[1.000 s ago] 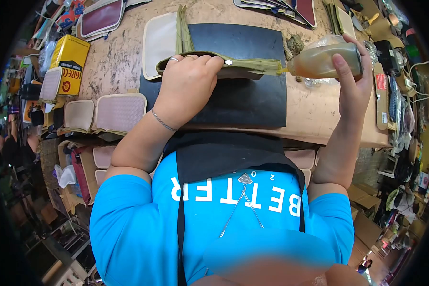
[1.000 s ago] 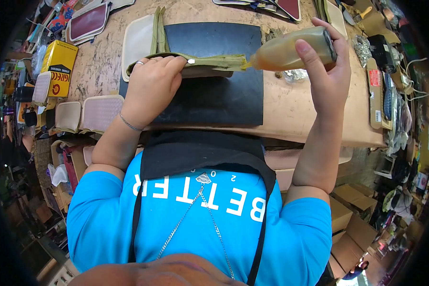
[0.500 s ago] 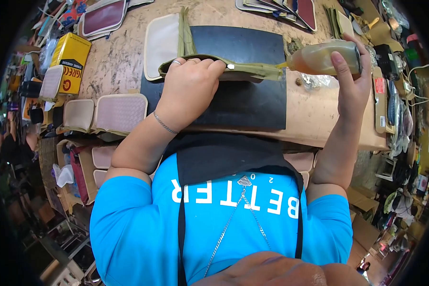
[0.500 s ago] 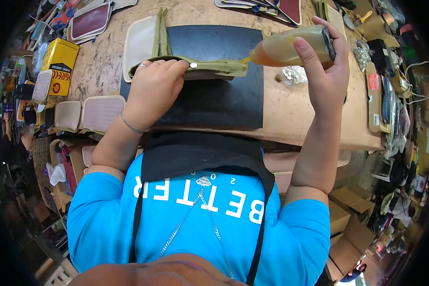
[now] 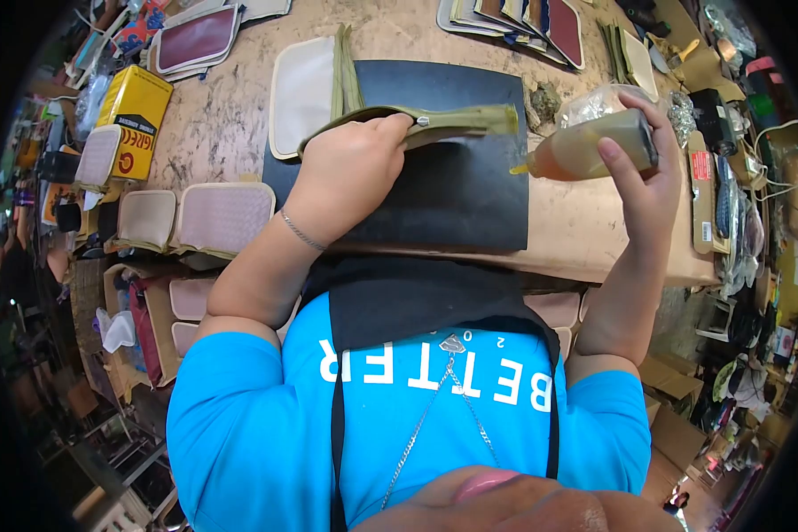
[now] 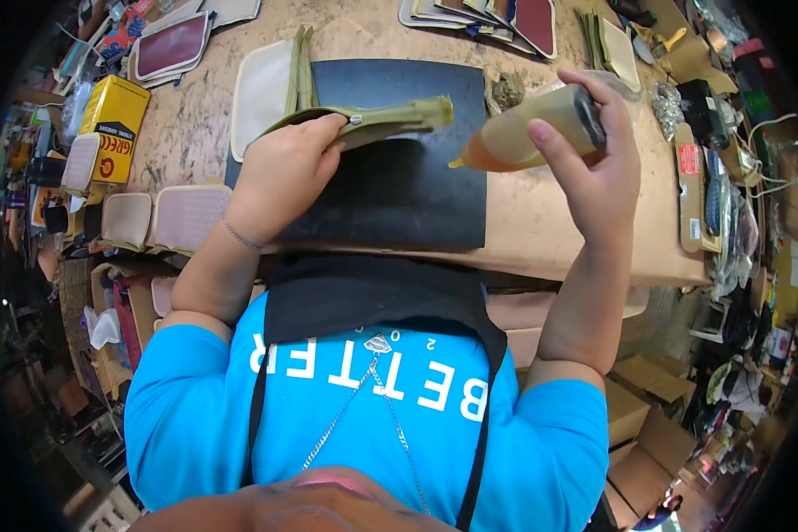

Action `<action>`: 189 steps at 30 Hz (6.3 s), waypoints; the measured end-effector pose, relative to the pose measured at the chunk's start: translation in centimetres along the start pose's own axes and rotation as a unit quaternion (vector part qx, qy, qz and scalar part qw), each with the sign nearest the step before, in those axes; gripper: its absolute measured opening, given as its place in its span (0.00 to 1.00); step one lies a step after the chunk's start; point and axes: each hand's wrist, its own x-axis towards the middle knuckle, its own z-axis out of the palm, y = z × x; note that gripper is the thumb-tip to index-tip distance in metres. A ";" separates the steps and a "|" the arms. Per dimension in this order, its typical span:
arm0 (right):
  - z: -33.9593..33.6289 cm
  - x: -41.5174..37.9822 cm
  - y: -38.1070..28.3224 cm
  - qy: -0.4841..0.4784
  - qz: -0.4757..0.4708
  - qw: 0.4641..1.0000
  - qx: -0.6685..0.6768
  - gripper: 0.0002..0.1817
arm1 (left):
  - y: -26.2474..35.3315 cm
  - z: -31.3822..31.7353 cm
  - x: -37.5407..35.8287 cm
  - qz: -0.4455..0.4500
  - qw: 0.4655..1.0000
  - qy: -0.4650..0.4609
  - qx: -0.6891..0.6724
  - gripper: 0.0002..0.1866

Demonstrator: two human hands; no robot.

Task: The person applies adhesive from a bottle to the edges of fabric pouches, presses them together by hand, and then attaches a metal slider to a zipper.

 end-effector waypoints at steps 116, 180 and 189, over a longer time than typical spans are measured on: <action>-0.6 0.7 -4.7 0.034 -0.077 0.968 0.237 0.32 | -3.9 1.6 -3.4 -0.040 0.679 -0.146 -0.718 0.20; 1.5 -0.9 -4.3 0.092 0.057 0.931 0.349 0.26 | -4.7 0.6 -3.6 0.110 0.918 0.354 0.141 0.18; 1.9 -0.9 -4.3 0.071 0.056 0.923 0.374 0.24 | -4.5 0.3 -3.8 0.130 0.904 0.382 0.139 0.21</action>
